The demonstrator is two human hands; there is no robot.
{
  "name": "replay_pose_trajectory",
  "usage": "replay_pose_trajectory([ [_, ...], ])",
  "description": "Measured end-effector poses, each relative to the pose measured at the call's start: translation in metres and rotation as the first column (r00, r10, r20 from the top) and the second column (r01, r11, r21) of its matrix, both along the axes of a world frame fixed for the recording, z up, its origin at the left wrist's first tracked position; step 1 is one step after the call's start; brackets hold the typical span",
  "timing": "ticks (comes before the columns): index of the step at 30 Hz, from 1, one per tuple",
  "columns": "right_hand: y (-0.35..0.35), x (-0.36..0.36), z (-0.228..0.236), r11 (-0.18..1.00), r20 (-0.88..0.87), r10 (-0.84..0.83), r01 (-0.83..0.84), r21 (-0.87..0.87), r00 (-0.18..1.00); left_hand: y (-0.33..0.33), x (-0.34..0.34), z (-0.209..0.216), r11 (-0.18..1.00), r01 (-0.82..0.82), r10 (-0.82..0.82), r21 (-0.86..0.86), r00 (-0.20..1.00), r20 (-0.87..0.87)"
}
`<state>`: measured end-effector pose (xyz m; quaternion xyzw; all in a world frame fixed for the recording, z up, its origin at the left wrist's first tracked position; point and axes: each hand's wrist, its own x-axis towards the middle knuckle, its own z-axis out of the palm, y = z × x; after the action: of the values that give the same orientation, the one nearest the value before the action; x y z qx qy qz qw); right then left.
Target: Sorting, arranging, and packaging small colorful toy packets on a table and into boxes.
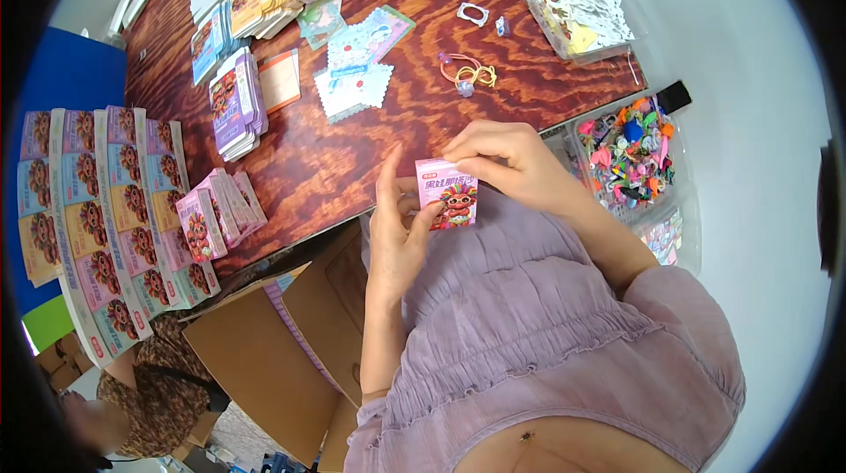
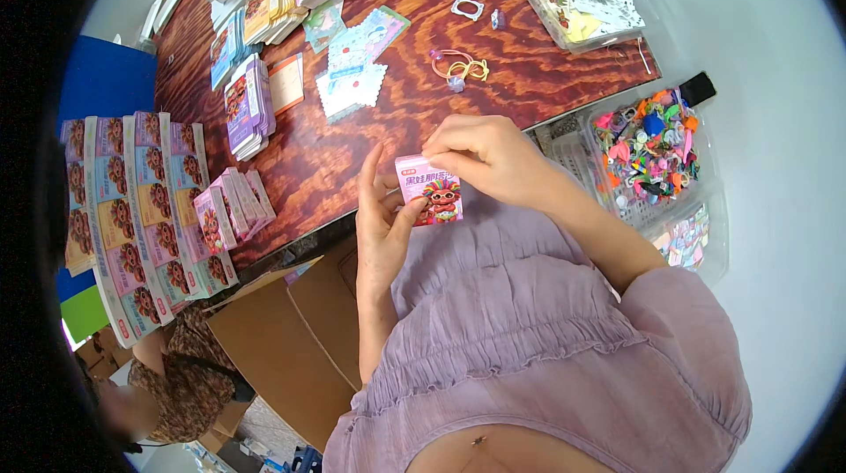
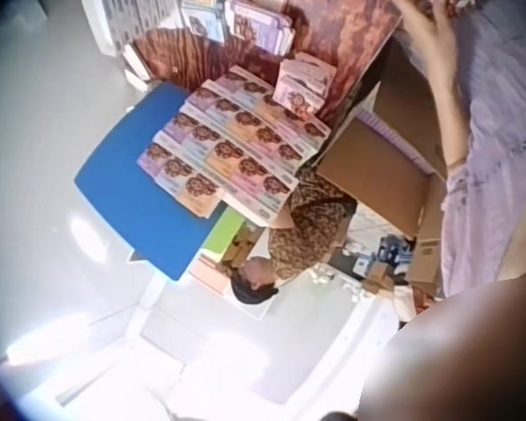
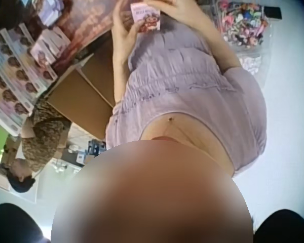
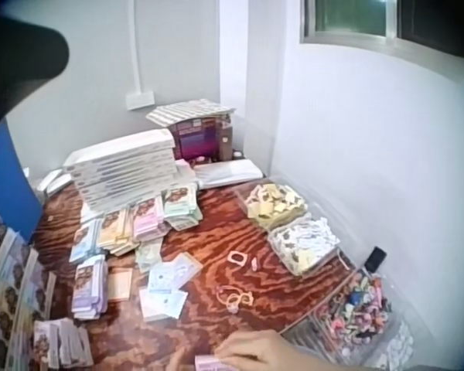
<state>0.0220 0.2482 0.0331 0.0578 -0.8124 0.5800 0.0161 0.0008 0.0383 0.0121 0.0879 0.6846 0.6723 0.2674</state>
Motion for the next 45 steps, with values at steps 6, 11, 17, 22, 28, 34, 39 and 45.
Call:
replay_pose_trajectory([
  [6,-0.020,0.021,-0.016,0.877,0.177,-0.161,0.223,-0.426,0.971,0.005,-0.004,0.002,0.996,-0.002,0.006,0.091,0.999,-0.042],
  [11,-0.017,0.019,-0.015,0.823,0.174,-0.138,0.210,-0.527,0.975,0.004,-0.009,0.012,0.994,0.100,-0.096,0.050,0.992,-0.076],
  [17,-0.016,0.020,-0.006,0.832,0.143,-0.173,0.222,-0.508,0.974,0.003,-0.005,0.007,1.000,0.026,-0.023,0.016,0.981,-0.192],
  [22,-0.010,0.021,-0.009,0.865,0.124,-0.168,0.207,-0.458,0.978,0.003,-0.005,0.005,0.998,0.050,-0.060,-0.048,0.966,-0.253],
  [28,-0.008,0.021,-0.015,0.899,0.070,-0.152,0.167,-0.404,0.986,0.002,-0.004,0.000,0.996,0.050,-0.068,-0.073,0.960,-0.272],
  [34,-0.019,0.025,-0.003,0.818,0.189,-0.144,0.225,-0.530,0.971,0.001,-0.005,0.001,0.998,0.064,-0.062,0.002,0.969,-0.237],
  [39,-0.008,0.024,-0.010,0.983,-0.074,-0.146,0.136,-0.125,0.986,0.001,-0.004,0.007,0.994,0.110,-0.102,0.022,0.968,-0.230],
  [45,-0.011,0.024,-0.007,0.989,-0.150,-0.141,0.133,-0.058,0.979,0.003,-0.003,0.007,0.995,0.082,-0.071,0.062,0.984,-0.161],
])
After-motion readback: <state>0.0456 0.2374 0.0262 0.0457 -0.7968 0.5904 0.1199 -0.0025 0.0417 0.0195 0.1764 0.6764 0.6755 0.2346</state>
